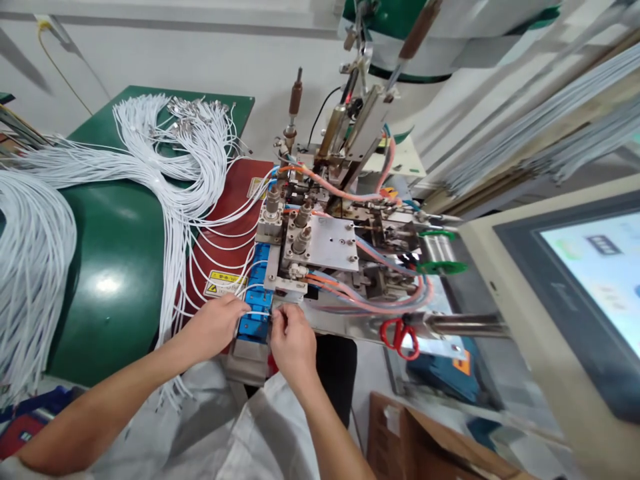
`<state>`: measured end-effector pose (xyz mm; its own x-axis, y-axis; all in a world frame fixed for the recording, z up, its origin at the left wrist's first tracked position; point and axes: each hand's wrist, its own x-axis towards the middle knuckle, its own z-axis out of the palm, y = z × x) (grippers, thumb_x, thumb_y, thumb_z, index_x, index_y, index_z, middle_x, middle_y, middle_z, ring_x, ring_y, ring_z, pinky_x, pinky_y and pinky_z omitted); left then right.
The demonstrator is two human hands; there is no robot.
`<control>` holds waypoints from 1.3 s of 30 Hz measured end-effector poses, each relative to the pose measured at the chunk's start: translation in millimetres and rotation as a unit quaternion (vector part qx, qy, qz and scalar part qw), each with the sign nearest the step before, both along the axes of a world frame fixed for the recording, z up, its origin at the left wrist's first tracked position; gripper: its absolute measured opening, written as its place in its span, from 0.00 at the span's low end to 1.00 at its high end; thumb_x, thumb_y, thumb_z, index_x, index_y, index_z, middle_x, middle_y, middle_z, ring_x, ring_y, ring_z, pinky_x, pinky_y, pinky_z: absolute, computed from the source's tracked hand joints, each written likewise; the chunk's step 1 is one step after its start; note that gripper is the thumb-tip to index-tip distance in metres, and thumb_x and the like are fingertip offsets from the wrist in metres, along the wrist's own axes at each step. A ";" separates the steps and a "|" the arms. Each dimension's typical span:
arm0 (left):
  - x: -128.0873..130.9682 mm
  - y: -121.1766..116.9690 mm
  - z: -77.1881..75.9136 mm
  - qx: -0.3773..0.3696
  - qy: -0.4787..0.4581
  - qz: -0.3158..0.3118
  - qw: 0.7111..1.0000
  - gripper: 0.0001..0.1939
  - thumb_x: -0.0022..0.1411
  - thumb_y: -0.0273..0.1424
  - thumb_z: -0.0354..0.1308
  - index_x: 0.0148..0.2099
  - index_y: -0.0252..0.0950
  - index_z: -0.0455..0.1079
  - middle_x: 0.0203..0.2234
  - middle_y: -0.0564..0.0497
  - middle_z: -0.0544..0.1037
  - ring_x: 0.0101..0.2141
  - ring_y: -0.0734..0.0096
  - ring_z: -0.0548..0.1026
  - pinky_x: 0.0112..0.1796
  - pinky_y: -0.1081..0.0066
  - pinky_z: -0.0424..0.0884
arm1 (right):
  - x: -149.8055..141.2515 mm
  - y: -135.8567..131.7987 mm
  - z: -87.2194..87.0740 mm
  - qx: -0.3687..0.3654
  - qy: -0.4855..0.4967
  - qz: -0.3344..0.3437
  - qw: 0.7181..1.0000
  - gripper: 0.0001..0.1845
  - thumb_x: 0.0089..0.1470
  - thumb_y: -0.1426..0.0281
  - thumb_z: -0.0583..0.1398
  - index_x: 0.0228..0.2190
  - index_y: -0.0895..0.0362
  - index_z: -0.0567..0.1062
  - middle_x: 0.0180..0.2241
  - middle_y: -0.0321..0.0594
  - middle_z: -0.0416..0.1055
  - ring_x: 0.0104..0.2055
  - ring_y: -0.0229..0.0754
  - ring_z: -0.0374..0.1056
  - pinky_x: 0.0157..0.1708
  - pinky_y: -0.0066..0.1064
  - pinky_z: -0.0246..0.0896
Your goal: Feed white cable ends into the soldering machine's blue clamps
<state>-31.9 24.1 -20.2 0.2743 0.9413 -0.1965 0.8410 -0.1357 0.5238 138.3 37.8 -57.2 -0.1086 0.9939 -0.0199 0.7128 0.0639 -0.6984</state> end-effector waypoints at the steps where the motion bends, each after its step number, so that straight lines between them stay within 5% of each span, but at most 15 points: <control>1: 0.3 0.1 0.7 -0.001 0.008 -0.003 1.000 0.15 0.59 0.20 0.43 0.41 0.35 0.69 0.32 0.46 0.71 0.35 0.66 0.70 0.40 0.66 0.67 | 0.3 0.5 0.5 -0.025 0.007 -0.003 1.000 0.13 0.53 0.64 0.49 0.25 0.56 0.68 0.24 0.40 0.69 0.27 0.43 0.65 0.27 0.31 0.56; 6: 2.0 0.2 1.5 -0.003 0.062 -0.023 0.998 0.15 0.58 0.19 0.43 0.42 0.34 0.68 0.32 0.46 0.71 0.35 0.66 0.71 0.40 0.66 0.67 | 1.9 1.5 -4.6 -0.077 0.075 -0.009 0.994 0.16 0.55 0.61 0.48 0.24 0.56 0.68 0.23 0.37 0.68 0.26 0.40 0.63 0.27 0.29 0.56; 16: 6.2 -6.3 12.0 0.043 0.147 -0.073 0.985 0.11 0.58 0.20 0.46 0.41 0.33 0.67 0.33 0.45 0.70 0.35 0.60 0.69 0.34 0.62 0.68 | -9.9 -3.1 -29.7 0.001 0.131 -0.023 0.991 0.21 0.57 0.59 0.46 0.17 0.55 0.57 0.15 0.30 0.54 0.19 0.35 0.53 0.21 0.27 0.49; 20: 4.8 -4.6 9.7 0.082 0.135 -0.093 0.983 0.10 0.61 0.22 0.47 0.41 0.33 0.67 0.34 0.45 0.71 0.38 0.60 0.68 0.39 0.61 0.67 | -2.3 -1.1 -23.9 -0.004 0.148 -0.062 0.987 0.21 0.55 0.57 0.49 0.18 0.56 0.63 0.17 0.32 0.59 0.22 0.37 0.57 0.24 0.28 0.52; 26: -11.7 -14.0 11.2 0.114 0.072 -0.087 0.987 0.16 0.61 0.20 0.44 0.51 0.32 0.60 0.48 0.44 0.66 0.46 0.64 0.65 0.44 0.67 0.65 | 8.4 -1.2 -5.1 0.058 0.251 -0.135 0.957 0.20 0.54 0.56 0.51 0.22 0.58 0.68 0.21 0.35 0.64 0.24 0.37 0.60 0.26 0.28 0.55; 32: -50.7 -42.6 33.5 0.048 0.065 -0.245 0.966 0.09 0.60 0.22 0.47 0.34 0.36 0.67 0.28 0.49 0.70 0.32 0.68 0.66 0.36 0.69 0.63 | 17.4 -11.2 2.1 0.071 0.317 -0.121 0.938 0.19 0.56 0.60 0.52 0.20 0.58 0.67 0.20 0.34 0.61 0.22 0.35 0.57 0.23 0.27 0.52; 39: -70.2 -55.3 39.4 0.011 0.176 -0.228 0.958 0.14 0.53 0.15 0.49 0.23 0.36 0.67 0.27 0.46 0.69 0.37 0.61 0.64 0.42 0.63 0.59 | 19.7 -17.7 4.0 0.048 0.322 -0.088 0.941 0.18 0.56 0.62 0.52 0.19 0.57 0.66 0.20 0.34 0.62 0.22 0.35 0.56 0.23 0.28 0.52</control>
<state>-102.1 -31.2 19.3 0.5784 0.7447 -0.3331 0.8155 -0.5385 0.2121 158.0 20.2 -53.2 0.0987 0.9915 0.0842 0.1489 0.0690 -0.9864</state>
